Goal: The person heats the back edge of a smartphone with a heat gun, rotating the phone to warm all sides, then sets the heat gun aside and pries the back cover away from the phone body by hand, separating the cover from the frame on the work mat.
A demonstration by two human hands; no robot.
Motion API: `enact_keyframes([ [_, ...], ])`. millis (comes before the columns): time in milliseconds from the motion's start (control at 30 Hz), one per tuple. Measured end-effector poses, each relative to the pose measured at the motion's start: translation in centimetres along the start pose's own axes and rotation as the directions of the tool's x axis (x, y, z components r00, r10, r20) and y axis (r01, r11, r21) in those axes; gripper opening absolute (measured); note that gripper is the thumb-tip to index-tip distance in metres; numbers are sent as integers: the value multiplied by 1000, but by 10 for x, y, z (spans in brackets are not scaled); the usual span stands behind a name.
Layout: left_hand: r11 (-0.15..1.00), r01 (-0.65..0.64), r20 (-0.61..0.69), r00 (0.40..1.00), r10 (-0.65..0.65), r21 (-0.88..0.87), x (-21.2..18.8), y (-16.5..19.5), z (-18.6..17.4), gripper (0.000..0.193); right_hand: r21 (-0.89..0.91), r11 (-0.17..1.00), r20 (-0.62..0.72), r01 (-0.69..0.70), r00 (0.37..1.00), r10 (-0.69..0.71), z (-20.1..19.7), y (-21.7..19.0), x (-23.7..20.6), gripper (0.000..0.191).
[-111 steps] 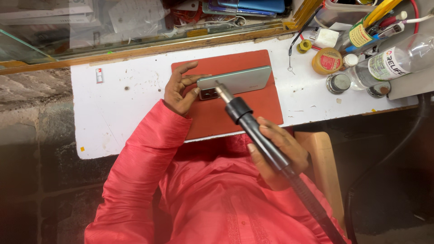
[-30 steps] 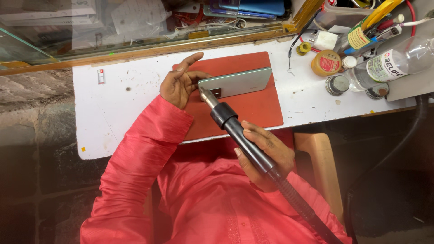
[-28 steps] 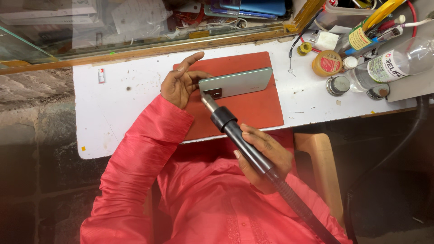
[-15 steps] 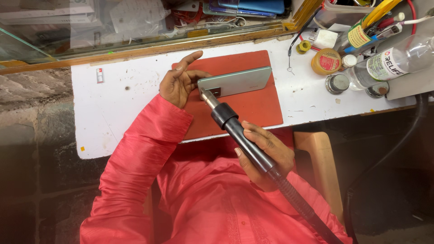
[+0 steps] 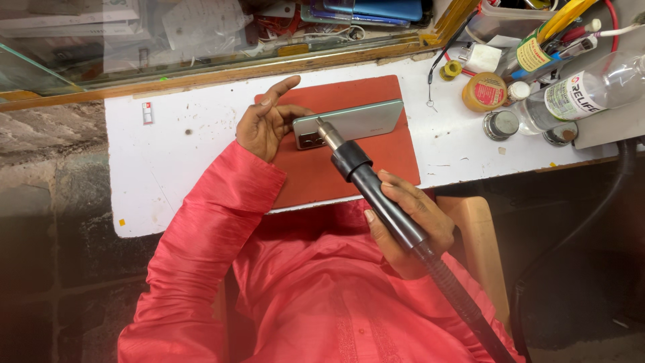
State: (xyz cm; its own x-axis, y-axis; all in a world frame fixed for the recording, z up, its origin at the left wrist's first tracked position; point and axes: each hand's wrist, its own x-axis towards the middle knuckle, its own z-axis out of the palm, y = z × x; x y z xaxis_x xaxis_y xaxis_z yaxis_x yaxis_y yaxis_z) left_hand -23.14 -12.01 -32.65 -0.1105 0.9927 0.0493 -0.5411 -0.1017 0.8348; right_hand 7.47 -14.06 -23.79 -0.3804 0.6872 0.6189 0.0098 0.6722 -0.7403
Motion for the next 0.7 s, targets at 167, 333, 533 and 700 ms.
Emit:
enact_keyframes([
  [167, 1000, -6, 16, 1000, 6, -2, 1, -1, -1, 72, 42, 999, 9, 17, 1000, -17, 6, -2, -1, 42],
  [333, 1000, -4, 24, 1000, 4, -7, 1, -1, -2, 72, 89, 996, 52, 28, 998, -33, 11, -4, -3, 43],
  [533, 1000, -15, 2, 1000, 15, 3, 1, -2, -1, 72, -8, 1000, 13, -9, 1000, 9, -8, 0, -5, 42],
  [700, 1000, -16, 13, 1000, 16, -9, 1, -1, 0, 72, -105, 991, -35, -81, 996, 78, -25, 4, -8, 39],
])
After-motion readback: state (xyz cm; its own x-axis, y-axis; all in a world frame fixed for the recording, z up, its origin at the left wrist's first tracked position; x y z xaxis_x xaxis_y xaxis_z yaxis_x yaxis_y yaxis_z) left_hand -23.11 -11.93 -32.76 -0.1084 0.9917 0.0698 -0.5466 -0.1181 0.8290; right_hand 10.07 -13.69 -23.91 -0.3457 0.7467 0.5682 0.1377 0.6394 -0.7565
